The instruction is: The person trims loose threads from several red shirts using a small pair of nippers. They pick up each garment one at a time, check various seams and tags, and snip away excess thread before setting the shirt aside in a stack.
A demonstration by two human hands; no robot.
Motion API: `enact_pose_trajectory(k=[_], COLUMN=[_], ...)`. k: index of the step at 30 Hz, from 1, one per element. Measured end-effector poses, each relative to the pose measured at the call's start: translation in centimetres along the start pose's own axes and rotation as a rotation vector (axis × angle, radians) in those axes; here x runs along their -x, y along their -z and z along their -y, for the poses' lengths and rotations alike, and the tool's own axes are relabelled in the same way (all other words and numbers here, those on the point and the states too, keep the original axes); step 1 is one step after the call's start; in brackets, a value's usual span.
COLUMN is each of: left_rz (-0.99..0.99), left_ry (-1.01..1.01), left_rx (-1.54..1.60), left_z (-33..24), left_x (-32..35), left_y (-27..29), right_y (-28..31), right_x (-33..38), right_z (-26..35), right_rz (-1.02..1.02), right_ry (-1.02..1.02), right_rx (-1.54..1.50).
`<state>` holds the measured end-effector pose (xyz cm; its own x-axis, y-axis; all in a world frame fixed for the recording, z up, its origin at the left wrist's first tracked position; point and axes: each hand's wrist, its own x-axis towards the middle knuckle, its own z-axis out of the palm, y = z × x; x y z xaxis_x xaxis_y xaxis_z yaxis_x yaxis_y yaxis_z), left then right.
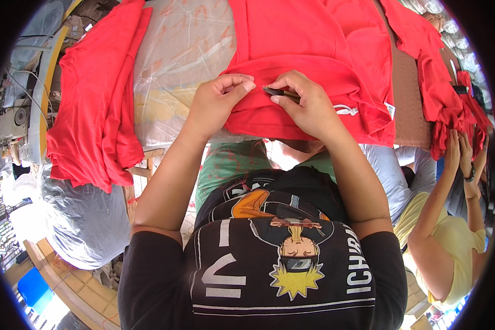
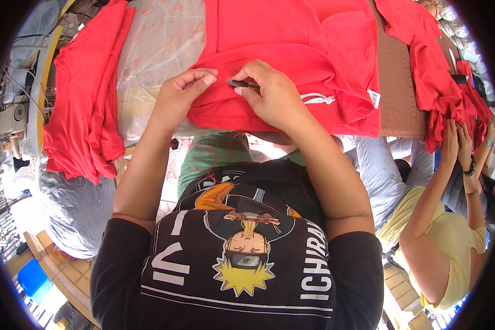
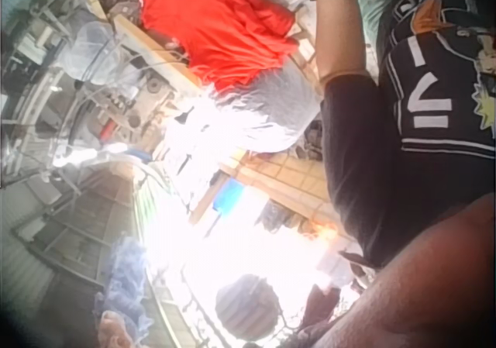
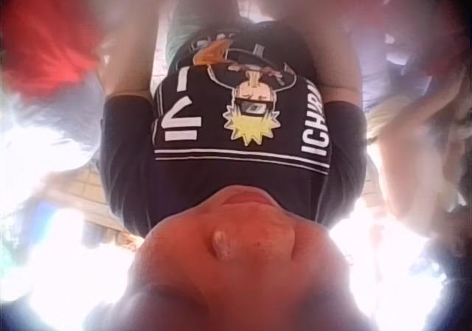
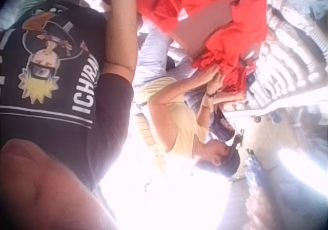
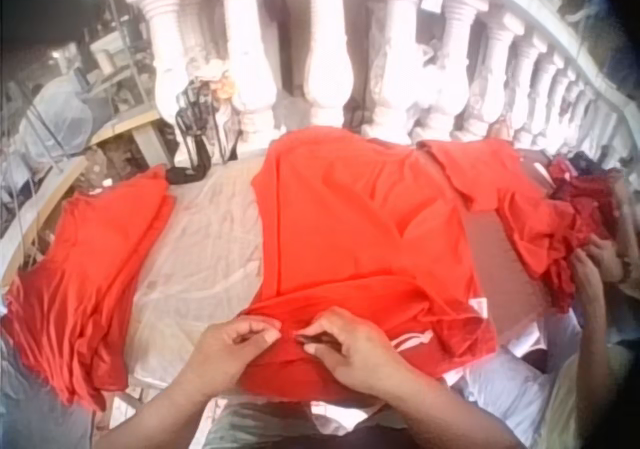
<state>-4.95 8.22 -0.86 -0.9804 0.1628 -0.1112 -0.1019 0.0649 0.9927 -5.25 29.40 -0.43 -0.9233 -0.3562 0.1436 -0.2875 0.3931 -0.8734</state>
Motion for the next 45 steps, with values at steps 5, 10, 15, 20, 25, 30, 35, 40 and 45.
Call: enact_pose_trajectory(k=[5, 10, 15, 20, 25, 30, 35, 40, 45], left_rz=[-0.018, 0.243, 0.728, 0.666, 0.731, 0.92, 1.066, 0.704, 0.134], left_ry=[0.0, -0.092, -0.37, -0.607, -0.782, -0.87, -0.936, -1.197, -0.859], left_rx=[0.015, -0.211, -0.448, -0.713, -0.868, -0.968, -1.051, -1.335, -1.225], left_z=[-0.1, -2.5, -11.7, -16.4, -19.1, -19.5, -14.5, -8.6, -2.8], left_x=[0.0, 1.3, 4.7, 6.8, 7.4, 7.8, 8.0, 1.5, -6.2], left_y=[-0.2, 0.9, 7.0, 9.7, 8.0, 3.6, -1.1, -5.8, -7.1], right_y=[0.2, 0.1, 1.8, 3.8, 7.0, 10.7, 12.7, 13.1, 14.4], right_x=[-0.1, -0.1, 0.0, -0.1, 0.4, 1.9, 4.8, 5.6, 6.2], right_z=[0.3, 0.4, 1.1, 1.6, 2.9, 5.9, 3.5, 3.1, 2.9], right_rz=[0.03, 0.015, -0.065, -0.198, -0.305, -0.378, -0.561, -0.569, -0.63], right_ry=[0.023, 0.067, 0.013, 0.013, -0.072, -0.351, -0.284, -0.211, -0.1], right_rx=[0.077, 0.165, 0.2, 0.181, 0.235, 0.121, 0.159, 0.076, 0.153])
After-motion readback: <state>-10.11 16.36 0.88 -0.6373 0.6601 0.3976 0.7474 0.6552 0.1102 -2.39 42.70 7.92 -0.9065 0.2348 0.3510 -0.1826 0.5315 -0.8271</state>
